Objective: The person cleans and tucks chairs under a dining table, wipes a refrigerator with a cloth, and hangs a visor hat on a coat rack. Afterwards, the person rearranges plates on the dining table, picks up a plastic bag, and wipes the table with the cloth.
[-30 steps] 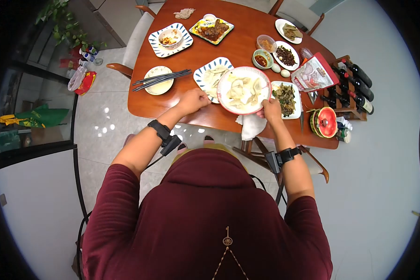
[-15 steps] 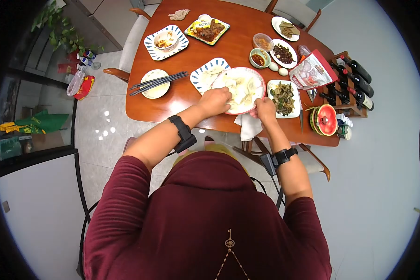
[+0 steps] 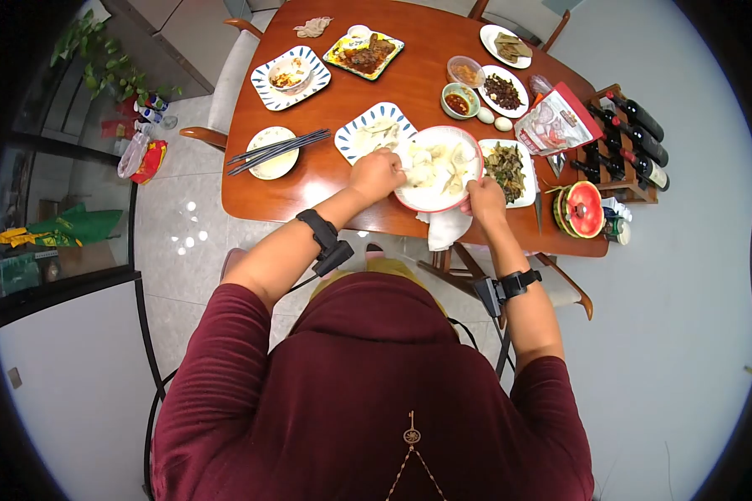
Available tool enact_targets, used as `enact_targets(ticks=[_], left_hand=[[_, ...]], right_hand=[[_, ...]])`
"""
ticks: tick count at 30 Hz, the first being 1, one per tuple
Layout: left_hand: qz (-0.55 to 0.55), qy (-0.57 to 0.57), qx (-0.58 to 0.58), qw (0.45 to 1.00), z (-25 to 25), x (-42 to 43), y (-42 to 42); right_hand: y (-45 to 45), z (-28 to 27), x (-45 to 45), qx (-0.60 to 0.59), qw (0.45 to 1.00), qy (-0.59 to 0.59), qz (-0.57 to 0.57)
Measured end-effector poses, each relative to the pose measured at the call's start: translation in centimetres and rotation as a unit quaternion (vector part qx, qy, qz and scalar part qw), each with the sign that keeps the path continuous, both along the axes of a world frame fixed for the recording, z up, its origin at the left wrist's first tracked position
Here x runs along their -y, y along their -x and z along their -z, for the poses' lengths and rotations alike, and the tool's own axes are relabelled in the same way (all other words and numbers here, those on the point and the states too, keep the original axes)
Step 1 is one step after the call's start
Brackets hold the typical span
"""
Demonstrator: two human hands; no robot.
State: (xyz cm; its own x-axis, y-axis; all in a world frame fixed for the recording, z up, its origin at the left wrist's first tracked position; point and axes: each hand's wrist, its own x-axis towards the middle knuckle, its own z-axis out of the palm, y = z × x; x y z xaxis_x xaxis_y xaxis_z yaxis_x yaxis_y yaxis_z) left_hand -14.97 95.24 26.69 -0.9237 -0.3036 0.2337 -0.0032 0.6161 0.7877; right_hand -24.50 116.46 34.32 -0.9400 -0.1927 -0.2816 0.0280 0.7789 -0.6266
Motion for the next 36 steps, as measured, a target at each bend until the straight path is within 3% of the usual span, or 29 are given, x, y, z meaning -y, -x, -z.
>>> enact_targets(ticks=[8,17,24,32,36], left_hand=[[-0.101,-0.070,0.064,0.990,2.5,4.6,-0.3],[-0.075,-0.206,0.113,0.969,4.3,3.2,1.9],[-0.048,-0.215,0.113,0.969,2.5,1.6,2.6],[0.039,-0.133,-0.050,0.989,0.4,-0.3,2.1],[0.108,-0.140,-0.019,0.984,-1.1,-2.1,1.6]], right_hand=[[0.1,-0.6,-2.4,0.040,0.995,0.060,0.067],[0.3,-1.1,-3.1,0.040,0.994,0.056,0.080],[-0.1,-1.1,-2.8,0.033,0.994,0.075,0.067],[0.5,0.5,-2.5,0.053,0.990,0.106,0.081],[-0.1,0.2,-2.3,0.075,0.985,0.126,0.096]])
